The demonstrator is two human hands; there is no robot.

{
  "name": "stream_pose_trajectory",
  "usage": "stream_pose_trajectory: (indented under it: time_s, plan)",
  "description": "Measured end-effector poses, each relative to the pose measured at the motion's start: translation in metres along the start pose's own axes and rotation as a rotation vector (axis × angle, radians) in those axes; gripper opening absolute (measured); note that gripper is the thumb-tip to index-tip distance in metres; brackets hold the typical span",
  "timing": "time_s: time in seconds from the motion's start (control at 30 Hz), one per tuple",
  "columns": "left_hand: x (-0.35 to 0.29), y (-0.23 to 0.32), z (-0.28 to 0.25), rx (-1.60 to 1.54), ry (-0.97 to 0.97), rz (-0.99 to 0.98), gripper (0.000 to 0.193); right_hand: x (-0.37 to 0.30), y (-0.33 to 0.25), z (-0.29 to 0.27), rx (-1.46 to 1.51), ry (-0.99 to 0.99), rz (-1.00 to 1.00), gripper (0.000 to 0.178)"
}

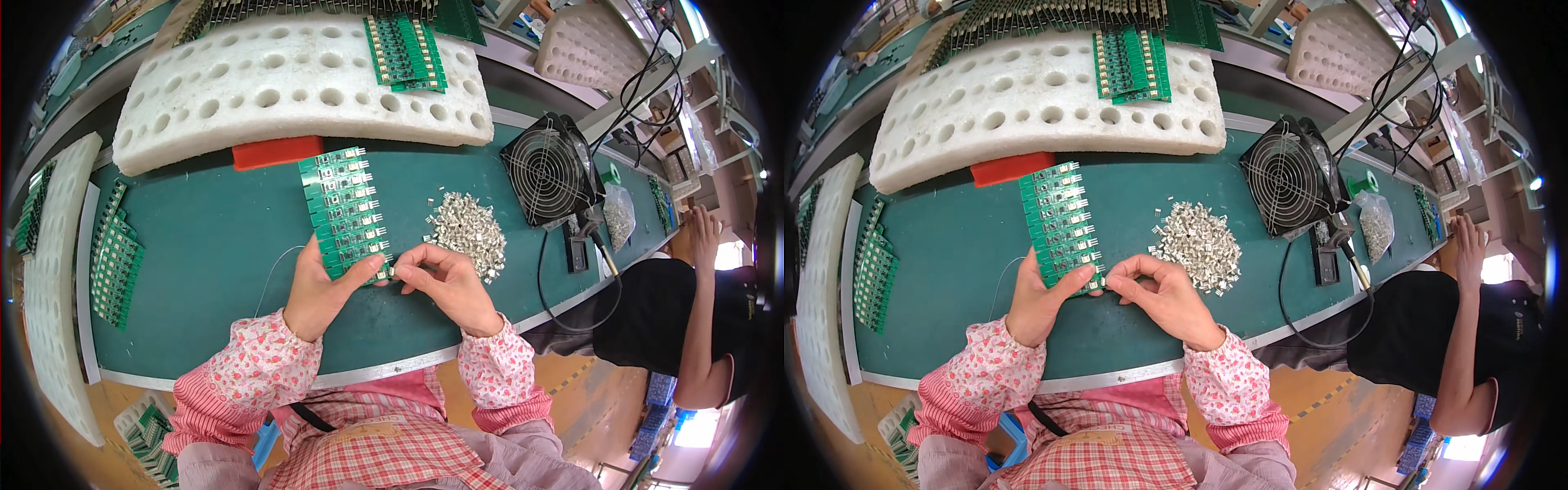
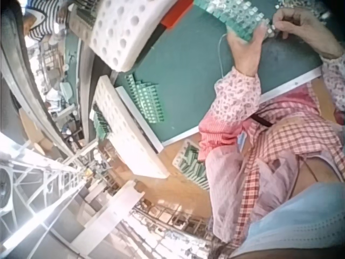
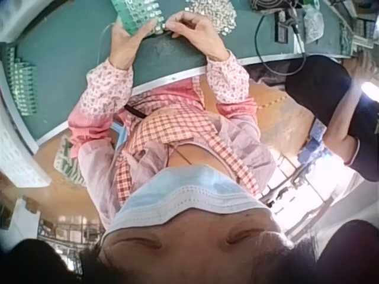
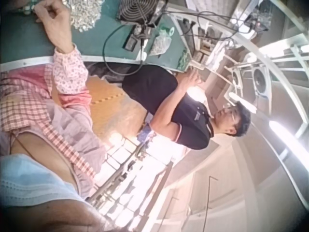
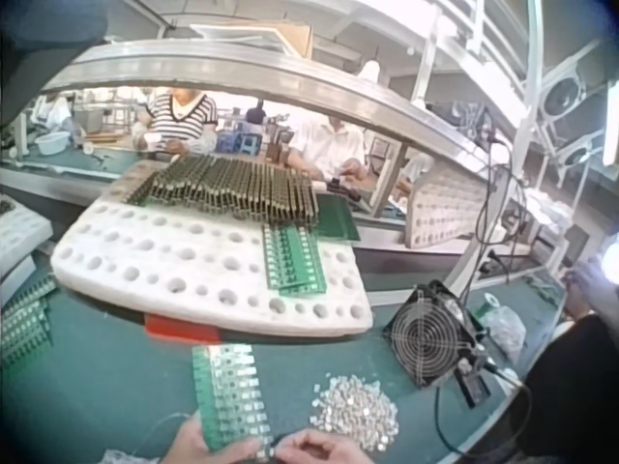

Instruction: The person solders pins on circuit boards using a soldering iron and solder wire, attaches small connector components onto the boards by hand, and solders the connectors into place.

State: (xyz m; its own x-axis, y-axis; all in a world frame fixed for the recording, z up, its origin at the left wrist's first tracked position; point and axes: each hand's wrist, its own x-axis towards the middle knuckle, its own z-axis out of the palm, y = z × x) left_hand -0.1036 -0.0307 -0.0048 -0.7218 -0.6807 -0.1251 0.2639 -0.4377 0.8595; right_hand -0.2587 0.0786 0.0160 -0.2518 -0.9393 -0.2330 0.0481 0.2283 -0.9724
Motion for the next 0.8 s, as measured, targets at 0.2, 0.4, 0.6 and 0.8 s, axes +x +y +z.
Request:
stream_pose_trajectory:
  time_s: [0.2, 0.4, 0.6, 0.8]
  plan:
    - [0.001, -0.003, -0.003, 0.005, -0.017, 0.003, 0.036, 0.004, -0.007, -0.002, -0.053, -0.062, 0.075, 0.018]
    - [-0.002, -0.003, -0.002, 0.115, 0.004, 0.025, 0.035, 0.005, -0.001, -0.006, 0.029, -0.124, 0.095, 0.016]
    - [-0.003, -0.003, -0.001, 0.116, -0.011, -0.023, 0.036, 0.01, 0.003, -0.015, 0.074, -0.225, 0.11, 0.015]
    - [0.0, -0.001, -0.002, 0.12, 0.008, -0.006, 0.036, 0.015, 0.006, -0.013, 0.041, -0.193, 0.099, 0.013]
